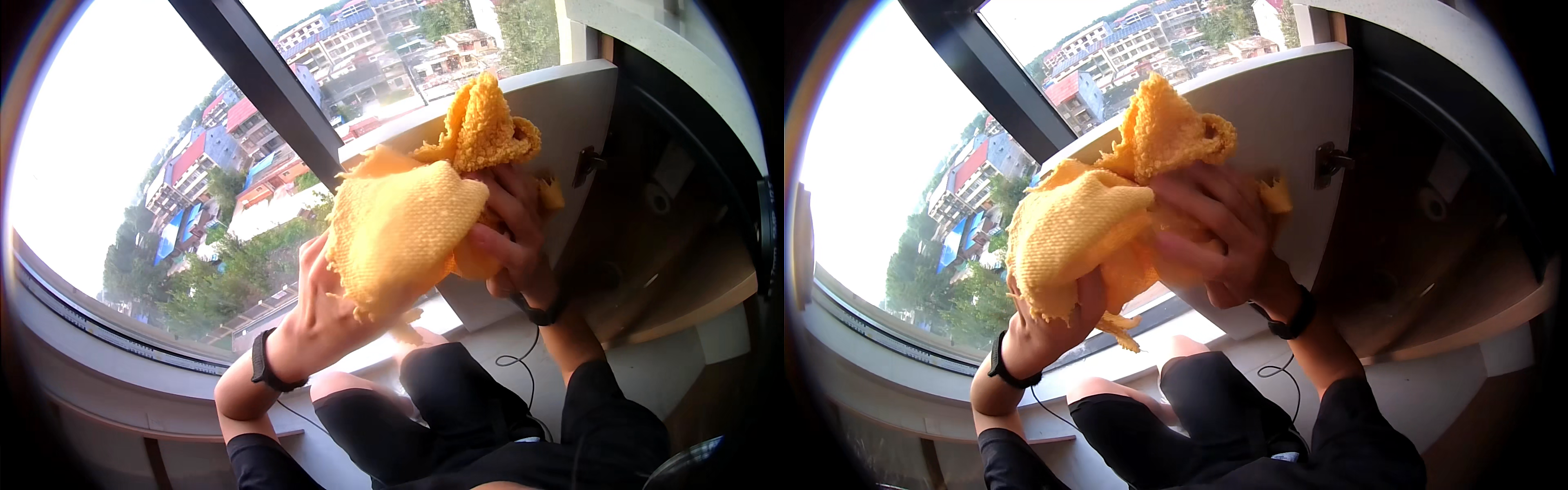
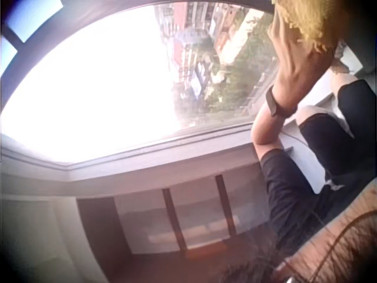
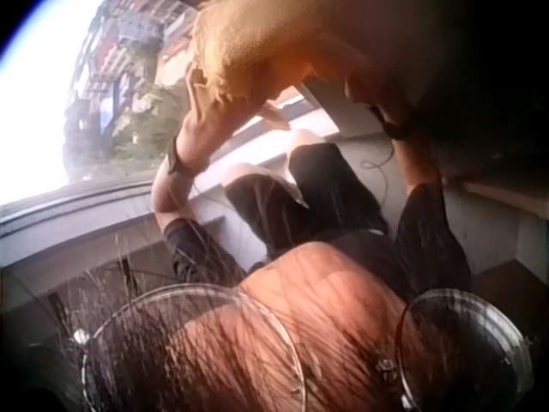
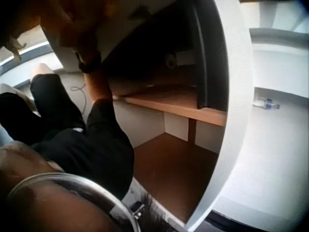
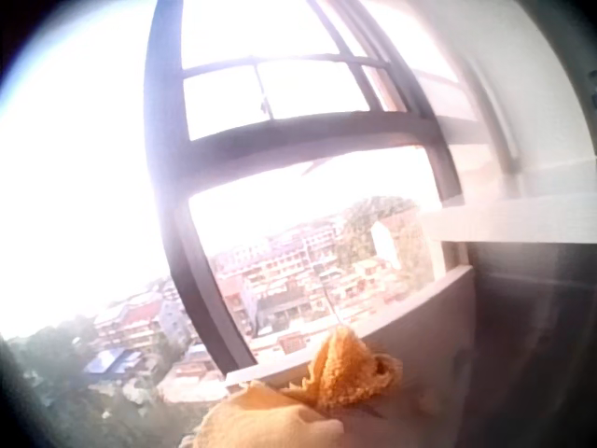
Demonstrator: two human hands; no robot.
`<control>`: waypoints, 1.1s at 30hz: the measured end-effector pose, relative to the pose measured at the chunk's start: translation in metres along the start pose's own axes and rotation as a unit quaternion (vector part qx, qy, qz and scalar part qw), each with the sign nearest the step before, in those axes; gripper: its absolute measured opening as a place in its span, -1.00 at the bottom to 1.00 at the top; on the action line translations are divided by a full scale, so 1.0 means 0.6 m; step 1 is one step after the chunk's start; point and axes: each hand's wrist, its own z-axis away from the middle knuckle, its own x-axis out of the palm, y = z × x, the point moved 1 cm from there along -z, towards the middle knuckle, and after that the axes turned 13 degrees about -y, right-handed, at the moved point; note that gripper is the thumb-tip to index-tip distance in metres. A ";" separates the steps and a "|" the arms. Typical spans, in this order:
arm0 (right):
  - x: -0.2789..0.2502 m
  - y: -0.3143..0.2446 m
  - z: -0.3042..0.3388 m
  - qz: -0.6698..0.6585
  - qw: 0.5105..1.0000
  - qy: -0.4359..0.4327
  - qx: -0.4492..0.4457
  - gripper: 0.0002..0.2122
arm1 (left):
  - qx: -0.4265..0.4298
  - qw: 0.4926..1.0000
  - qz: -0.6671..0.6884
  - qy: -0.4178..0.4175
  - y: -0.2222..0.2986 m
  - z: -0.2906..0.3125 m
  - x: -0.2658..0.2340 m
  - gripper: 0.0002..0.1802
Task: The person cleans surfaces with a cloth, wiping down a countertop, a window frame, and the outer panels and edges of a cabinet.
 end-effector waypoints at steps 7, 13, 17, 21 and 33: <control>0.037 0.010 0.058 0.055 0.994 -0.089 -0.005 -0.64 | 0.017 0.949 0.213 0.232 0.005 -0.103 0.053 -0.39; 0.043 0.022 -0.011 -0.173 0.978 -0.017 0.114 -0.45 | 0.135 0.918 0.189 0.321 0.009 -0.141 0.037 -0.53; 0.017 0.020 -0.036 0.187 0.977 0.003 0.097 -0.46 | 0.156 0.946 0.037 0.282 -0.002 -0.162 0.035 -0.52; -0.007 0.087 -0.033 0.306 0.950 0.047 0.037 -0.44 | 0.143 0.961 -0.092 0.220 -0.001 -0.149 0.053 -0.72; 0.002 0.068 0.101 0.280 0.907 -0.065 0.309 -0.19 | 0.099 0.982 -0.161 0.009 0.048 -0.113 0.135 -0.73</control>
